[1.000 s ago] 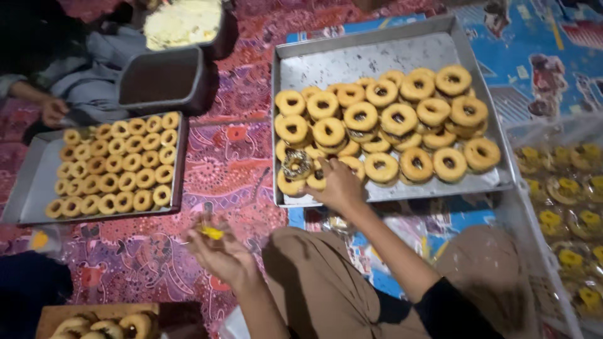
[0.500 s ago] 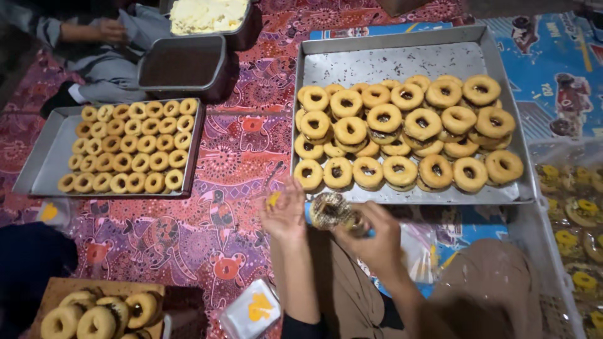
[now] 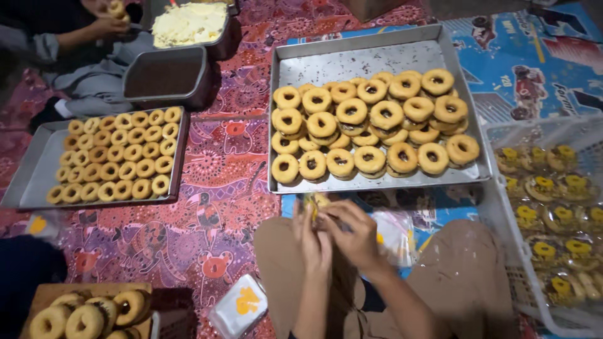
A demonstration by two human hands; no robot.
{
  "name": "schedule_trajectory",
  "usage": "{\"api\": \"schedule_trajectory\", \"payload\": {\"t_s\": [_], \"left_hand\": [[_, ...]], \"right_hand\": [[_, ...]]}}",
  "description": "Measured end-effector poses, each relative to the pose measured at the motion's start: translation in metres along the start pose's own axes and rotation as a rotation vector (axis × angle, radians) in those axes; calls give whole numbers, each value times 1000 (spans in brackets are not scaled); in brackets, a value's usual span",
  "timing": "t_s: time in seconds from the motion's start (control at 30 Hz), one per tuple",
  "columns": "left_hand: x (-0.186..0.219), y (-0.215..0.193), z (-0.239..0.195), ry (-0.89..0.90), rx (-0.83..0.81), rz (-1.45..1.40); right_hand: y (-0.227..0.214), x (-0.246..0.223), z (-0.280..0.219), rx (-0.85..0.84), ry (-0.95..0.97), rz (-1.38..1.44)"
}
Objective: The person sits on the floor and repeatedly picks donuts from a metal tray, places them into small plastic bags, and sets the filled bags into a white crate. Another person is visible in the background working with donuts and toppings.
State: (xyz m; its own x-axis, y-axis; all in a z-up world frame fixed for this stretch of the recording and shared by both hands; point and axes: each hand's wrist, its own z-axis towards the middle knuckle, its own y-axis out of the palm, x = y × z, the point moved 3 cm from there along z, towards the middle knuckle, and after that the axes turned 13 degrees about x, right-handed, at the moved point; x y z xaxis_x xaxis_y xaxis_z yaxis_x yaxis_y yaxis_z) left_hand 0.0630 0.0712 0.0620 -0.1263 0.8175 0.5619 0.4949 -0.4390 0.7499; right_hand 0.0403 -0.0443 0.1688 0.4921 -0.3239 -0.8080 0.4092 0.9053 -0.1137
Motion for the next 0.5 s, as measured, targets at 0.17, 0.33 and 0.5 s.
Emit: {"api": "schedule_trajectory", "payload": {"t_s": [0.17,0.33,0.5], "left_hand": [[20,27,-33,507,-675,784],[74,65,-63,959,-860,1057],[102,101,-109,1441,-1122,994]], "right_hand": [[-38,22,23,-761,188,-10],[-90,3,43,-442,320,309],[-101,-29,45,-472,-101,4]]}}
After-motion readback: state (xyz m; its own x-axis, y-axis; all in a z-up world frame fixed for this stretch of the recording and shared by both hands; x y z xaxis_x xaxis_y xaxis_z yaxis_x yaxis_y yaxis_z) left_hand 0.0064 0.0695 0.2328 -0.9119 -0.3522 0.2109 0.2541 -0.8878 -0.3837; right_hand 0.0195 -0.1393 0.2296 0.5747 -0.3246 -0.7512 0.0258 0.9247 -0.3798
